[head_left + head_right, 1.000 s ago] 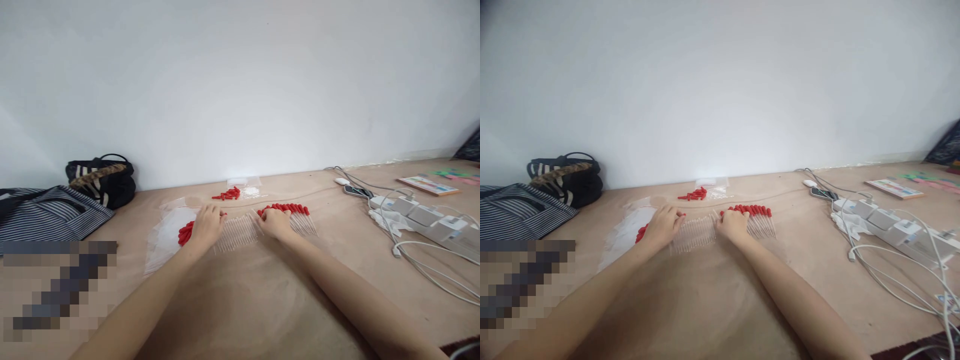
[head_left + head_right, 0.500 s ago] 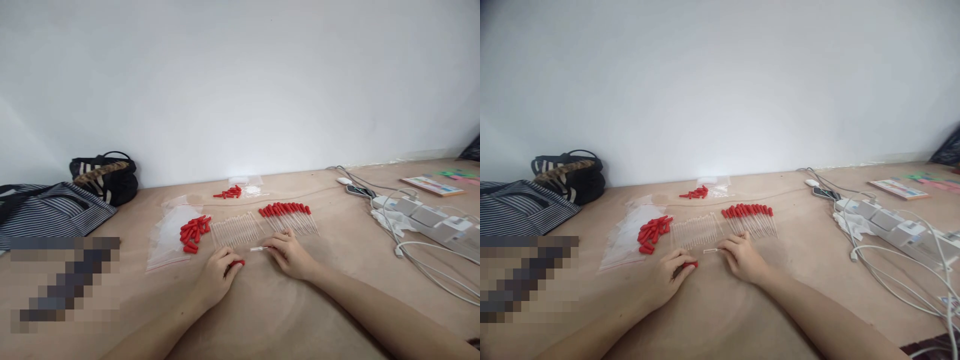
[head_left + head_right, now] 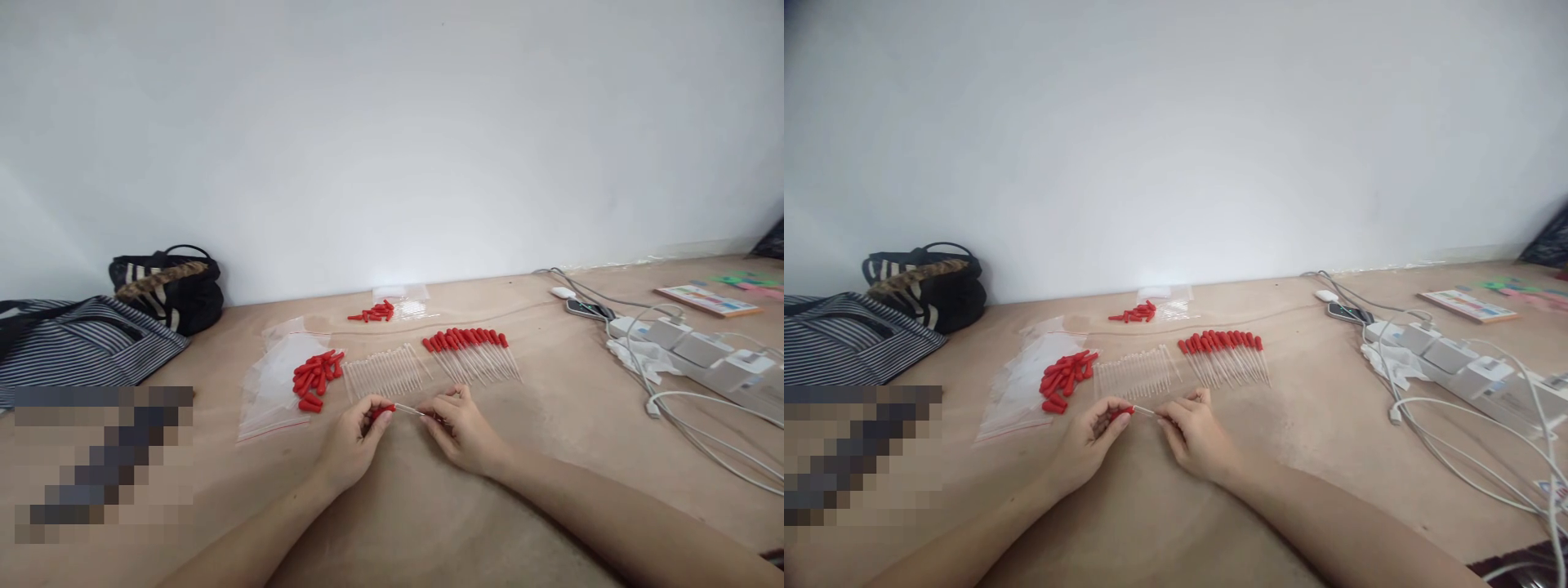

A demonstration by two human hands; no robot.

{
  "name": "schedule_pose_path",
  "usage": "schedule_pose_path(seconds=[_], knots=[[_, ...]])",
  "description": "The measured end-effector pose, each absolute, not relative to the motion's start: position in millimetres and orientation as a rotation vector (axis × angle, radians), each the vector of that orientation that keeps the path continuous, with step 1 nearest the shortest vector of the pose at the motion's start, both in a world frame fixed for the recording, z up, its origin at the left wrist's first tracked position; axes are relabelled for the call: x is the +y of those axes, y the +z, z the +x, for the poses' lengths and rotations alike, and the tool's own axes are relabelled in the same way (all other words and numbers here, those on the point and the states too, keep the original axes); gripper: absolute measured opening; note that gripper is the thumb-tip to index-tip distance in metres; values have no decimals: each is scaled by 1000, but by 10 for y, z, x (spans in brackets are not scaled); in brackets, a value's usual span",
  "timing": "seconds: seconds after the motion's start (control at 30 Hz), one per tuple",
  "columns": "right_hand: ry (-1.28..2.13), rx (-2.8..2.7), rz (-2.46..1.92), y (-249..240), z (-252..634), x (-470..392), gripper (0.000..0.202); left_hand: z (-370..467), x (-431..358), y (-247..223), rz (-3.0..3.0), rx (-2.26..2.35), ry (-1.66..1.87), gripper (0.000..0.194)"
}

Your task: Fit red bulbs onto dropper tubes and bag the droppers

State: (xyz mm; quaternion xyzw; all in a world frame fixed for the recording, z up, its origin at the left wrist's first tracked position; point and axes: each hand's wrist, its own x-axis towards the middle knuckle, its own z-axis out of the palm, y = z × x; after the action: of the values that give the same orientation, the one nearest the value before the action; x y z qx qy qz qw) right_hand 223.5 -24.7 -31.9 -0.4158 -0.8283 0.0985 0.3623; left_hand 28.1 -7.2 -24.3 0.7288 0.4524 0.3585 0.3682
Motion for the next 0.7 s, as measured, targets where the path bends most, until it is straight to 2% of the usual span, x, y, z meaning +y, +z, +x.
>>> schedule_pose_path(seconds=[0.43, 0.7], knots=[[191, -2168, -955, -328, 2214, -285, 15, 320, -52, -270, 1609, 1153, 1056, 22], [87, -2218, -856, -299, 2294, -245, 22, 298, -69, -301, 1497, 1078, 1004, 21]])
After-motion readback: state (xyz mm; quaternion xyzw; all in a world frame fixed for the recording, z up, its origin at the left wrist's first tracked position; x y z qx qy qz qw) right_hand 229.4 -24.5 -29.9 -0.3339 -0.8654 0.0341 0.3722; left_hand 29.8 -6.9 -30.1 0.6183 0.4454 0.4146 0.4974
